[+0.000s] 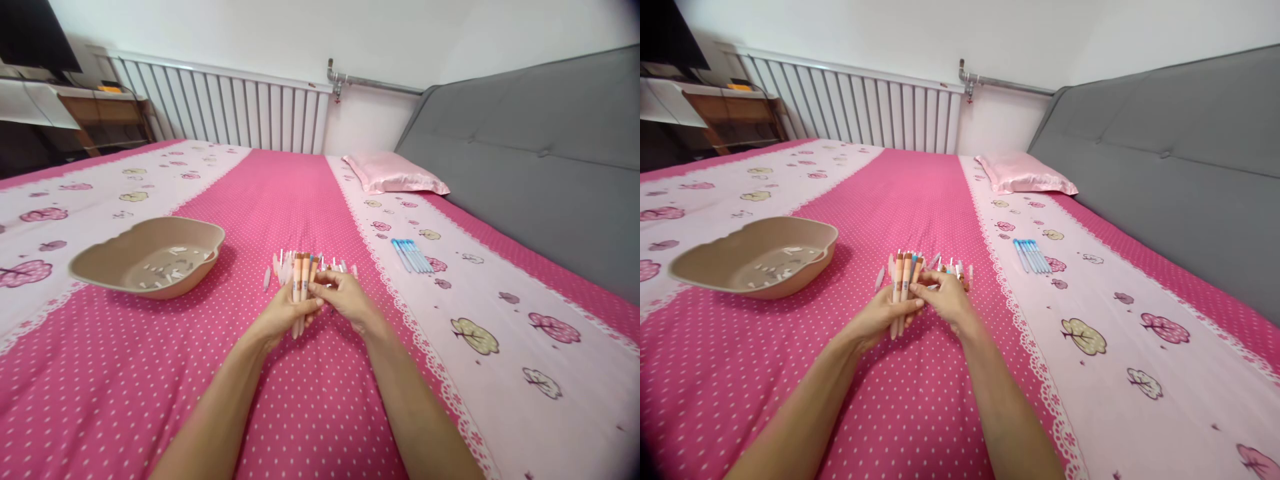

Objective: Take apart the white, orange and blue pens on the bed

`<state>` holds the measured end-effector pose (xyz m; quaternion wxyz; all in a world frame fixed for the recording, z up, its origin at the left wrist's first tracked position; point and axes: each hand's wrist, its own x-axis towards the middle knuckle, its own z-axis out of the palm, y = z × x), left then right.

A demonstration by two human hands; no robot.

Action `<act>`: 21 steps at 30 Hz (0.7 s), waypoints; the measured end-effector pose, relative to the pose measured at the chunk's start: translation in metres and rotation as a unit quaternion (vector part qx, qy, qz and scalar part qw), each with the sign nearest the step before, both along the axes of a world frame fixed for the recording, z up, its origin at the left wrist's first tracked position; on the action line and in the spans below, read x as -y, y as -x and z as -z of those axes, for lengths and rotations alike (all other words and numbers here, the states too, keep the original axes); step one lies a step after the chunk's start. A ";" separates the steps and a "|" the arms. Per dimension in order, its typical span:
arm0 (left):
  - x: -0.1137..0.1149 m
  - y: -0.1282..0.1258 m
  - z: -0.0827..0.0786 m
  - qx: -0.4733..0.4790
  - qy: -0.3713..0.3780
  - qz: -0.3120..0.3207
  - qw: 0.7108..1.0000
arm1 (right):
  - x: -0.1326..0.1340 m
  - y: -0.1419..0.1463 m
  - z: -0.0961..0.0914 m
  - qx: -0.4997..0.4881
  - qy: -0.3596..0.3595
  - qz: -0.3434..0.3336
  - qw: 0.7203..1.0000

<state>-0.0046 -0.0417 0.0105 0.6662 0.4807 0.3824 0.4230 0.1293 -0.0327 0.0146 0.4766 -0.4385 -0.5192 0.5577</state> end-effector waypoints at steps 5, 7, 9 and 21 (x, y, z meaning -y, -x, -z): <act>-0.001 0.002 0.003 0.040 0.039 0.013 0.998 | 0.000 -0.002 0.000 -0.030 0.013 0.019 0.999; -0.003 0.002 0.003 0.045 0.055 0.012 0.997 | -0.003 -0.009 -0.001 -0.051 0.017 0.066 0.996; -0.004 0.001 0.004 0.027 0.073 0.002 0.997 | -0.007 -0.015 0.000 -0.072 0.019 0.118 0.990; -0.009 -0.007 0.009 -0.115 -0.072 -0.137 0.981 | -0.008 -0.013 -0.001 -0.065 0.027 0.144 0.987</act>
